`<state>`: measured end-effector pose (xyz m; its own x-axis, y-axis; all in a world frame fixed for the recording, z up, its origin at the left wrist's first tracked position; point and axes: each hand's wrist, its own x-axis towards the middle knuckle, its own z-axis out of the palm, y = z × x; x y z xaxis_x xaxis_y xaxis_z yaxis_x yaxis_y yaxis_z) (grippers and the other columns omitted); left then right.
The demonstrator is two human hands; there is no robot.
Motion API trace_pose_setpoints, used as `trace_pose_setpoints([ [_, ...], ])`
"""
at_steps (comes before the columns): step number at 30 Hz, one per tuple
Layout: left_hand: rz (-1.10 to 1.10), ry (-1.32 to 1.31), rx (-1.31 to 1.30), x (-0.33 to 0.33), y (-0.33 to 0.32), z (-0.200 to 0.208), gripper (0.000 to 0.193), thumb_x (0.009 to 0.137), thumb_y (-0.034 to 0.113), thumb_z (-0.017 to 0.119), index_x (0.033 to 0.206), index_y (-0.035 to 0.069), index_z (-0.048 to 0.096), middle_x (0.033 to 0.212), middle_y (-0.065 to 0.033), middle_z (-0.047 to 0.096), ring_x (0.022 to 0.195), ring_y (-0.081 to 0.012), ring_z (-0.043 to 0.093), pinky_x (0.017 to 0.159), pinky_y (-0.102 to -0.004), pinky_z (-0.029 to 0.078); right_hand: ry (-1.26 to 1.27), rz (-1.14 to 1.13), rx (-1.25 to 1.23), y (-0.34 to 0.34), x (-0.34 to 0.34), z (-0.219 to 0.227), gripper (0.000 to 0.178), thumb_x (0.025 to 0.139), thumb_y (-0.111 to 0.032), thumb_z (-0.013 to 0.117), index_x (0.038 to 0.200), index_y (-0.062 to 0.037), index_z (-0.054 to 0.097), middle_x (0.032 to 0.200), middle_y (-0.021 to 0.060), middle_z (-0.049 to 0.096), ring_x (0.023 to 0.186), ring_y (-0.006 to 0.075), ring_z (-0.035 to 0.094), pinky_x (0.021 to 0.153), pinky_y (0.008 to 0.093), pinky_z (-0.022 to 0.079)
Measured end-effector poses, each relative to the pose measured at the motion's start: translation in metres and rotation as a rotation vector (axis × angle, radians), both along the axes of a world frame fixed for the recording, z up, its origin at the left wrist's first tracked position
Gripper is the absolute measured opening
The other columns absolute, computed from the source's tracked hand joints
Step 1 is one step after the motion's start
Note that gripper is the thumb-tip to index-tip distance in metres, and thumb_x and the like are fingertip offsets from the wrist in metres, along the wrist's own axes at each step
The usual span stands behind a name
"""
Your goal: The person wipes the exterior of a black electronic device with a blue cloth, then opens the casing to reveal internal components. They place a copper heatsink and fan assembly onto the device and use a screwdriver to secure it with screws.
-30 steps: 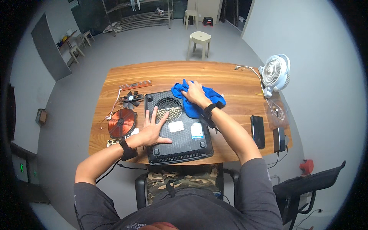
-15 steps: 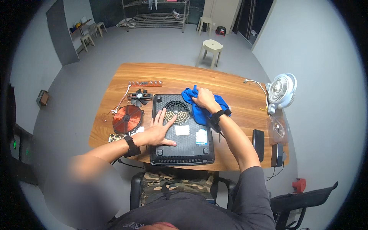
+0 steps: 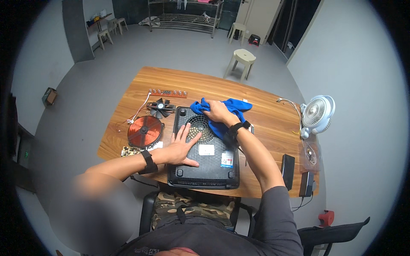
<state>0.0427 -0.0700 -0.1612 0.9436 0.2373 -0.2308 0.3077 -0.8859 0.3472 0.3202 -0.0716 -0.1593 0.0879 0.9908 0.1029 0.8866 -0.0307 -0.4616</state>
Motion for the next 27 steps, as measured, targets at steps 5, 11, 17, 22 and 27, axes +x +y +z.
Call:
trace_pose_setpoints([
  [5,-0.011,-0.013,0.0,-0.003,0.002,-0.002,0.123,0.076,0.079,0.069,0.164,0.018,0.01,0.161,-0.0405,-0.011,0.149,-0.0605,-0.006,0.112,-0.0762,0.02,0.055,0.073,0.001,0.013,-0.012,0.005,0.033,0.087,-0.028,0.074,0.114,-0.0097,0.07,0.104,0.0239,0.072,0.102,0.0444,0.066,0.087,0.0514,0.053],
  [11,-0.058,-0.064,0.007,0.01,0.0,-0.007,0.125,0.075,0.081,0.067,0.164,0.013,0.01,0.16,-0.0422,-0.007,0.148,-0.0627,-0.003,0.109,-0.0792,0.019,-0.027,-0.003,0.002,0.034,-0.023,-0.003,0.036,0.086,-0.027,0.074,0.117,-0.0098,0.07,0.104,0.0246,0.072,0.102,0.0449,0.066,0.088,0.0524,0.053],
  [17,-0.047,-0.043,-0.012,0.017,-0.008,-0.005,0.126,0.075,0.081,0.067,0.164,0.013,0.01,0.16,-0.0423,-0.008,0.149,-0.0621,-0.005,0.11,-0.0788,0.018,0.173,-0.069,-0.113,0.025,-0.035,0.027,0.034,0.092,-0.03,0.069,0.119,-0.0101,0.069,0.104,0.0224,0.073,0.101,0.0387,0.069,0.088,0.044,0.053],
  [22,-0.1,-0.069,0.024,0.034,-0.014,-0.01,0.122,0.075,0.083,0.065,0.161,0.008,0.021,0.158,-0.0421,0.007,0.147,-0.0633,0.002,0.111,-0.079,0.015,0.244,0.088,-0.022,0.027,-0.039,0.029,0.046,0.088,-0.035,0.072,0.121,-0.0037,0.07,0.109,0.024,0.073,0.103,0.0371,0.071,0.091,0.0443,0.054],
  [27,-0.097,0.002,0.013,0.035,-0.013,-0.009,0.119,0.075,0.087,0.059,0.158,0.007,0.028,0.155,-0.0412,0.02,0.145,-0.0643,0.011,0.112,-0.0775,0.015,-0.103,0.088,-0.019,0.02,-0.066,0.005,0.064,0.071,-0.015,0.085,0.132,-0.0056,0.065,0.125,0.0261,0.059,0.115,0.0452,0.058,0.1,0.0477,0.05],
])
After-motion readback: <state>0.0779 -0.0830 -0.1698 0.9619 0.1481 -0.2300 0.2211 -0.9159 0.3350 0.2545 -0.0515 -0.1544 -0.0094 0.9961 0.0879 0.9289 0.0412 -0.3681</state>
